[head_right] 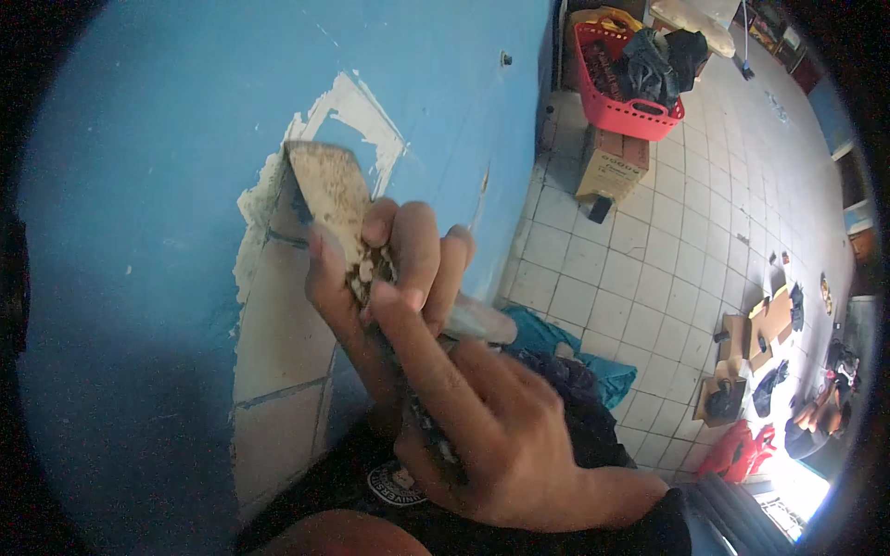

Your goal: The person removes a sign from the wall and places it into a basket, then scrapes the wall using a putty knife.

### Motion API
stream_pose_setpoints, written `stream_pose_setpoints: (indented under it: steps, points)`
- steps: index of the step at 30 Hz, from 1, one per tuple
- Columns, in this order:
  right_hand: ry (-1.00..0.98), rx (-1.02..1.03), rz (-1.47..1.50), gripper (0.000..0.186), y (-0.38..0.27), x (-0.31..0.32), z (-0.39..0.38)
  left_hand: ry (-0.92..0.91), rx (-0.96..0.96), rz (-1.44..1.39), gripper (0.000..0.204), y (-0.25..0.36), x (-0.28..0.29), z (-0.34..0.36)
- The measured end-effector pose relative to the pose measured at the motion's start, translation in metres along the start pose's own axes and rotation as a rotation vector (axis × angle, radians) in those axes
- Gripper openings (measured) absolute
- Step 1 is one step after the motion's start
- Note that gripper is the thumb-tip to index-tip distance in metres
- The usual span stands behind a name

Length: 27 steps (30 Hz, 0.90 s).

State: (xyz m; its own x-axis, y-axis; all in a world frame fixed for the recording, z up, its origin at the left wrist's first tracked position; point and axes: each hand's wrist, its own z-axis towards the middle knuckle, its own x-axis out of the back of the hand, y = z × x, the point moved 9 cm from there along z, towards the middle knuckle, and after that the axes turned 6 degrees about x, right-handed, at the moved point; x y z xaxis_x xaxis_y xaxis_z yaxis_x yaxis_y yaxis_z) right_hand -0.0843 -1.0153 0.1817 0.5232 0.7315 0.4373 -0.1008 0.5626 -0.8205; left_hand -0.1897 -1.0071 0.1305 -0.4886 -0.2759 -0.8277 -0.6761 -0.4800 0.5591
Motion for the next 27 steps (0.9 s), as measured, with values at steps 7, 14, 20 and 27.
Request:
stream_pose_setpoints:
  steps: [7,14,20,27]
  points:
    - [-0.025,-0.008,-0.022,0.073,0.002,-0.004,-0.001,-0.107,0.038,-0.053,0.040,-0.002,-0.003,0.000]
    - [0.005,-0.035,0.048,0.072,-0.003,0.002,-0.005,-0.096,0.045,-0.176,0.040,-0.009,-0.001,-0.009]
    - [0.033,-0.055,0.088,0.071,0.004,0.002,0.005,0.007,0.062,0.023,0.037,0.000,0.006,0.000]
    - [0.107,-0.066,0.030,0.073,0.009,0.008,0.003,-0.004,0.088,0.059,0.040,-0.009,-0.004,0.012]
